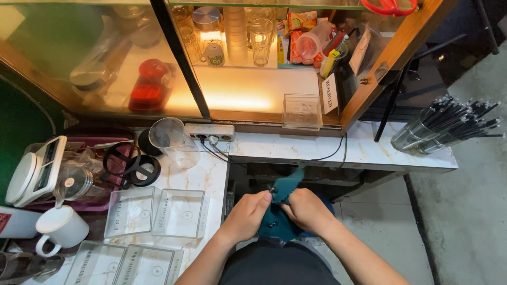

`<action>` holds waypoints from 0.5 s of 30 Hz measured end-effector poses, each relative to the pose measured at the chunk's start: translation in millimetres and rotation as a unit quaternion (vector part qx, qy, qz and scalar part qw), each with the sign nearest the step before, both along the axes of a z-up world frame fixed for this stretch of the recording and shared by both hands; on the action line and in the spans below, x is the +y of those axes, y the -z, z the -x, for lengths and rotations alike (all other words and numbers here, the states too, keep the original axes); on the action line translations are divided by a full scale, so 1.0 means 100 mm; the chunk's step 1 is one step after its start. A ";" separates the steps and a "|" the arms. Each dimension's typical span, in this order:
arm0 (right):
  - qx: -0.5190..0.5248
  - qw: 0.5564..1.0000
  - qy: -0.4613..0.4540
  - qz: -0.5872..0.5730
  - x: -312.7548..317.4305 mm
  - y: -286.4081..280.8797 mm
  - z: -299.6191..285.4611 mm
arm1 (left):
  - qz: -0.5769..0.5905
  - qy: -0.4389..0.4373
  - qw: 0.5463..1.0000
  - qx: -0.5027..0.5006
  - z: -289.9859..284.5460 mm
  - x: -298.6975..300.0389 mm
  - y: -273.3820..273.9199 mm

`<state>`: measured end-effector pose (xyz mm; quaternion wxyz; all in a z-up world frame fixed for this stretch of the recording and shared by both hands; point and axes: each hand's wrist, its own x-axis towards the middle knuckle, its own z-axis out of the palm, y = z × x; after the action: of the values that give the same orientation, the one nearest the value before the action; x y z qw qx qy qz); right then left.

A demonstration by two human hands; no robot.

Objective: The recorder is wiping and cleaning several small clear plastic containers using a cloth at a coffee shop counter.

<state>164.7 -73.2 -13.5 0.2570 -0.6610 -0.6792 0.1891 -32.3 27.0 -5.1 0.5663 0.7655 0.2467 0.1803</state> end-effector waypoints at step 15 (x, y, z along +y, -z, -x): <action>0.214 0.920 0.320 -0.078 0.02 0.30 0.14 | 0.138 -0.014 0.971 -0.195 -0.03 -0.09 -0.18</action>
<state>150.5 -70.8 -43.5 0.4931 -0.7648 -0.3734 0.1803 -28.9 18.2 13.0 0.7009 0.6266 0.1646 0.2984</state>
